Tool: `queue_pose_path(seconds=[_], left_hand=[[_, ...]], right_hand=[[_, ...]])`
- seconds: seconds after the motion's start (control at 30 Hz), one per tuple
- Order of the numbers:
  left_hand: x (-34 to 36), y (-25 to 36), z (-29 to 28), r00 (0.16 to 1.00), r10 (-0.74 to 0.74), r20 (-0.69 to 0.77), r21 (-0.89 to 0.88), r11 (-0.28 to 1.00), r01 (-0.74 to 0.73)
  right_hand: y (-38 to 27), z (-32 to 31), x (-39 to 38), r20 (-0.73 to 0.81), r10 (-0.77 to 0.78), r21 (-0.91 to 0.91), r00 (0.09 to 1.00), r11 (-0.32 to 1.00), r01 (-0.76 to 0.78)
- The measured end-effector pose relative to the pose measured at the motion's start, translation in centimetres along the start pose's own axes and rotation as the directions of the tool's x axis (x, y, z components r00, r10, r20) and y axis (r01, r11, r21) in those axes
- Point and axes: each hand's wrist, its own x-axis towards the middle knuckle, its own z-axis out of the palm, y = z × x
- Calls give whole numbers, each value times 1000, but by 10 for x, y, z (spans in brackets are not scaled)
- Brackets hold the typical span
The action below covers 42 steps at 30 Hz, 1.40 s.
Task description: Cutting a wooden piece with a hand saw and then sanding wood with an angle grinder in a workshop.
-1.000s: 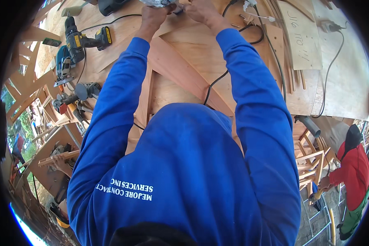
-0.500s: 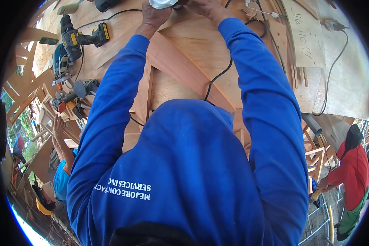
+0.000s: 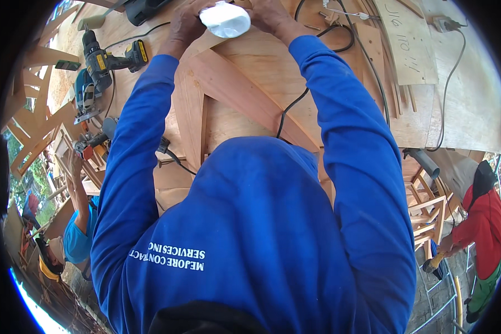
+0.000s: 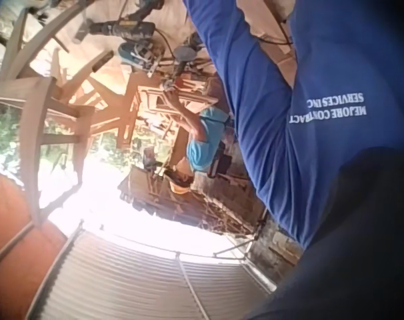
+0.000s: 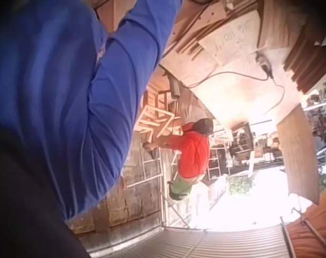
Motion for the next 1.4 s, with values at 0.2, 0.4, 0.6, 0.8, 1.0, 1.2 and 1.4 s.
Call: queue_pose_path(seconds=[0.2,0.4,0.6,0.8,1.0,1.2,1.4], left_hand=[[-8,-6,-8,640,-745,-188,-790,502,353],[-27,-2,2,673,-737,-63,-934,281,221],[-35,-29,13,589,-726,355,-929,-345,136],[-31,44,17,723,-563,400,-783,-620,-50],[-53,104,9,720,-645,255,-958,-268,99],[-113,78,-29,752,-586,301,-883,127,452],[-87,117,-54,739,-370,562,-824,-326,464]], right_hand=[[8,2,-3,-85,-260,-247,962,941,233],[-30,9,4,-190,-217,-563,957,823,75],[-24,20,7,-192,-45,43,980,998,54],[-81,37,-20,19,190,611,982,775,-162],[-98,38,-42,100,414,957,905,208,-201],[-89,12,-27,18,453,1000,891,-3,-19],[-120,-7,-28,213,686,733,696,359,-578]])
